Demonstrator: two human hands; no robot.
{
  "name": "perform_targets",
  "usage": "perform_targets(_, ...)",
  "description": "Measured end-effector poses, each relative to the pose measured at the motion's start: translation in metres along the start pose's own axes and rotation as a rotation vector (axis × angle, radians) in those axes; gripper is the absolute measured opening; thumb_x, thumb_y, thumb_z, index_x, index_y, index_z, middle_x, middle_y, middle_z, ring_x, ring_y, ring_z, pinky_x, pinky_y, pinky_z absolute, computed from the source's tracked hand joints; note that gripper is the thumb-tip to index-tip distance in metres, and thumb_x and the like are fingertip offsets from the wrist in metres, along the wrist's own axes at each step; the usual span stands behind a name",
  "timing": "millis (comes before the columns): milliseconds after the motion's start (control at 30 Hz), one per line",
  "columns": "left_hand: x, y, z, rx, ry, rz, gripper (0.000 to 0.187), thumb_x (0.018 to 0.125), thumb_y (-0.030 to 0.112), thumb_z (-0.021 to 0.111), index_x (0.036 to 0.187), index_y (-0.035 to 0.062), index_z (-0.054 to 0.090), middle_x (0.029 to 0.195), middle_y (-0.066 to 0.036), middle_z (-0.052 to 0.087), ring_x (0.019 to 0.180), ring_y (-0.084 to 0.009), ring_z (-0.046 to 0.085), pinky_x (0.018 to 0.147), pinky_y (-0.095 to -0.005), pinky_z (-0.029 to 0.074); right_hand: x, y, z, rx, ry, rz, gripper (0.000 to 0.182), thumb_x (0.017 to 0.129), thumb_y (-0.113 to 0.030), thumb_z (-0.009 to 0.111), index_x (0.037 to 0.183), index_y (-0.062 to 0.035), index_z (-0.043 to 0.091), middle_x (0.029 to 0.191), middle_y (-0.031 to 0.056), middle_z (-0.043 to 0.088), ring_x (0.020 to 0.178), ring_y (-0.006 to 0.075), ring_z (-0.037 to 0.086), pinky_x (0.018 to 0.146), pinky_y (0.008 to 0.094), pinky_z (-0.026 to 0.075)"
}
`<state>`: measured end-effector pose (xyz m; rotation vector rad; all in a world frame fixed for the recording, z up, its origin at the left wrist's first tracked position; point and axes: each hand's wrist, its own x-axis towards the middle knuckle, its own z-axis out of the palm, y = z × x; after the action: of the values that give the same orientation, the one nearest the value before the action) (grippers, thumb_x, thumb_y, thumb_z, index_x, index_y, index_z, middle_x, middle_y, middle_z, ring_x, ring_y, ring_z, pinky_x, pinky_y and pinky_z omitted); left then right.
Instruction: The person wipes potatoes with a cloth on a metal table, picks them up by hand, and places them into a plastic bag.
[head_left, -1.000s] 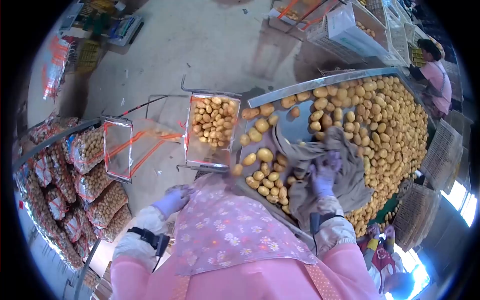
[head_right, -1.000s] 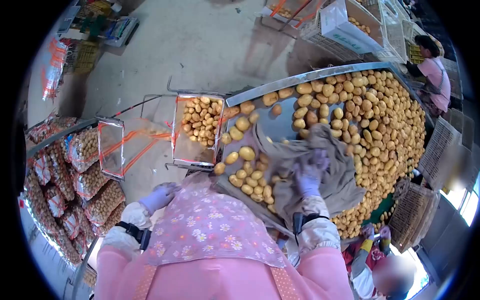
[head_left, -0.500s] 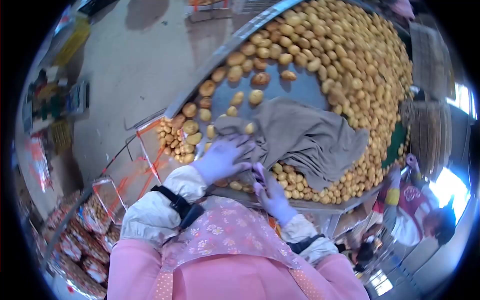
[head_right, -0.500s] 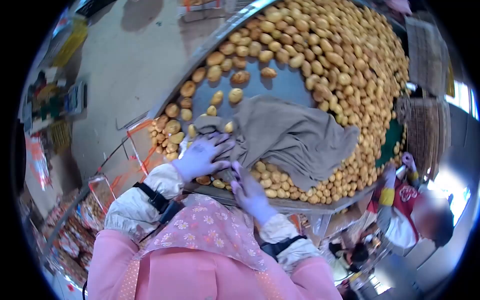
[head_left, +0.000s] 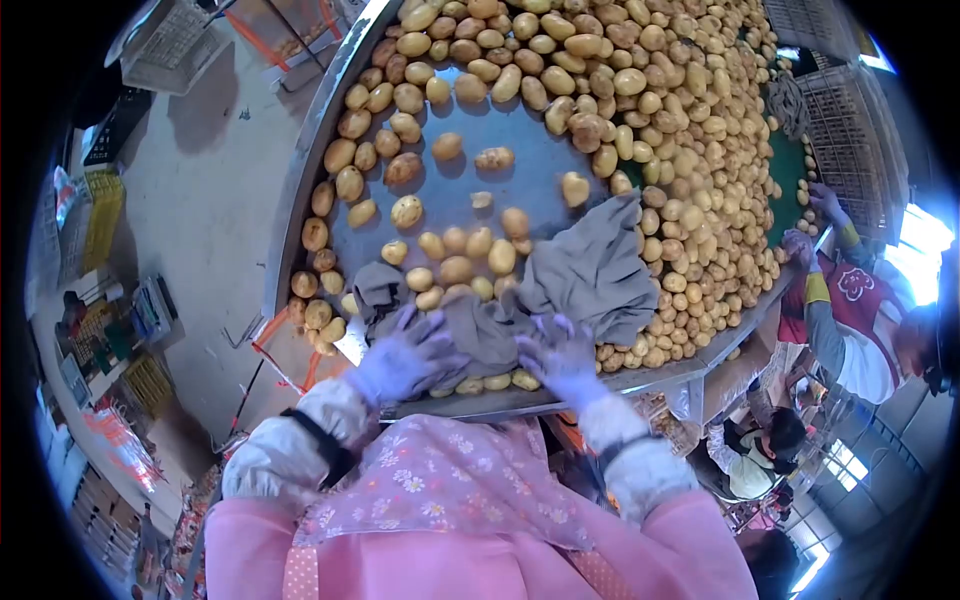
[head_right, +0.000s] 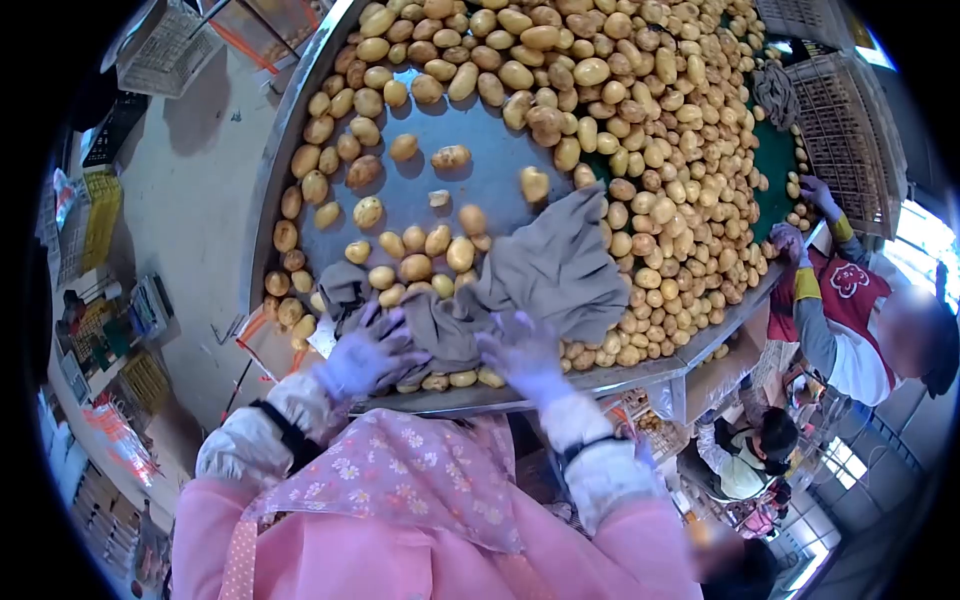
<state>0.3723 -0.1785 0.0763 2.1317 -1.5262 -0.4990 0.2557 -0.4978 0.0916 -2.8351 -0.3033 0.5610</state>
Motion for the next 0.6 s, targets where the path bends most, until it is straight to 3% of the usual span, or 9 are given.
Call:
perform_targets(133, 0.123, -0.027, -0.024, 0.178, 0.301, -0.367, 0.034, 0.093, 0.035, 0.063, 0.127, 0.0304, 0.067, 0.117, -0.010, 0.065, 0.121, -0.0374, 0.059, 0.112, -0.0676, 0.031, 0.155, 0.049, -0.034, -0.235, 0.235, 0.378, 0.030, 0.098, -0.040, 0.058, 0.116, -0.0171, 0.068, 0.115, 0.0122, 0.067, 0.104, 0.0392, 0.061, 0.089, 0.0602, 0.046)
perform_targets(200, 0.167, -0.051, -0.040, 0.179, 0.468, -0.475, 0.029, 0.092, 0.031, 0.063, 0.120, 0.0242, 0.068, 0.100, -0.011, 0.067, 0.105, -0.0370, 0.064, 0.107, -0.0616, 0.039, 0.203, 0.070, -0.074, 0.278, 0.491, 0.275, 0.032, 0.102, -0.036, 0.054, 0.125, -0.0164, 0.065, 0.107, 0.0148, 0.069, 0.097, 0.0387, 0.063, 0.083, 0.0542, 0.052)
perform_targets(267, 0.170, -0.072, -0.070, 0.089, 0.420, -0.422, 0.020, 0.090, 0.026, 0.064, 0.108, 0.0189, 0.069, 0.095, -0.010, 0.067, 0.097, -0.0337, 0.064, 0.097, -0.0534, 0.045, 0.162, 0.062, -0.083, 0.080, 0.486, 0.203, 0.036, 0.102, -0.037, 0.054, 0.131, -0.0171, 0.062, 0.106, 0.0150, 0.069, 0.096, 0.0370, 0.065, 0.081, 0.0510, 0.053)
perform_targets(300, 0.151, -0.064, -0.064, 0.072, 0.572, -0.367, 0.013, 0.085, 0.021, 0.067, 0.097, 0.0156, 0.068, 0.089, -0.010, 0.067, 0.088, -0.0320, 0.064, 0.083, -0.0487, 0.048, 0.130, 0.051, -0.088, -0.107, 0.462, 0.112, 0.040, 0.102, -0.037, 0.053, 0.136, -0.0177, 0.060, 0.106, 0.0153, 0.070, 0.094, 0.0354, 0.066, 0.079, 0.0479, 0.054)
perform_targets(367, 0.090, -0.022, -0.071, -0.072, 0.359, -0.256, 0.012, 0.081, 0.019, 0.069, 0.092, 0.0153, 0.069, 0.087, -0.010, 0.065, 0.081, -0.0287, 0.065, 0.077, -0.0474, 0.051, 0.045, 0.010, -0.092, 0.410, 0.140, 0.310, 0.043, 0.099, -0.039, 0.059, 0.136, -0.0188, 0.063, 0.121, 0.0099, 0.068, 0.100, 0.0319, 0.068, 0.082, 0.0461, 0.055)
perform_targets(433, 0.042, 0.019, -0.051, 0.007, -0.392, -0.167, 0.013, 0.078, 0.019, 0.069, 0.090, 0.0147, 0.068, 0.085, -0.009, 0.062, 0.087, -0.0281, 0.067, 0.083, -0.0454, 0.054, -0.021, -0.011, -0.046, 0.205, 0.050, 0.089, 0.049, 0.096, -0.049, 0.060, 0.133, -0.0167, 0.066, 0.102, 0.0127, 0.074, 0.090, 0.0330, 0.071, 0.086, 0.0442, 0.055)
perform_targets(467, 0.018, 0.016, -0.006, -0.129, 0.106, 0.117, 0.022, 0.077, 0.019, 0.070, 0.096, 0.0088, 0.066, 0.086, -0.014, 0.060, 0.085, -0.0345, 0.063, 0.075, -0.0467, 0.052, -0.024, -0.012, -0.024, 0.014, -0.319, 0.124, 0.048, 0.095, -0.049, 0.061, 0.128, -0.0149, 0.068, 0.096, 0.0157, 0.073, 0.089, 0.0346, 0.071, 0.083, 0.0460, 0.056)
perform_targets(533, 0.039, 0.004, 0.011, -0.177, 0.229, -0.108, 0.024, 0.078, 0.018, 0.069, 0.099, 0.0090, 0.065, 0.092, -0.015, 0.060, 0.090, -0.0393, 0.063, 0.077, -0.0492, 0.051, 0.026, -0.008, -0.015, 0.147, -0.520, 0.344, 0.052, 0.095, -0.050, 0.059, 0.129, -0.0109, 0.064, 0.103, 0.0204, 0.072, 0.093, 0.0384, 0.070, 0.085, 0.0498, 0.055)
perform_targets(600, 0.078, -0.010, 0.000, -0.121, 0.200, -0.346, 0.024, 0.080, 0.017, 0.069, 0.101, 0.0090, 0.064, 0.090, -0.013, 0.060, 0.089, -0.0387, 0.063, 0.075, -0.0503, 0.050, 0.076, 0.031, 0.029, 0.034, -0.379, 0.250, 0.051, 0.095, -0.046, 0.059, 0.132, -0.0114, 0.062, 0.090, 0.0201, 0.072, 0.083, 0.0404, 0.070, 0.073, 0.0513, 0.057)
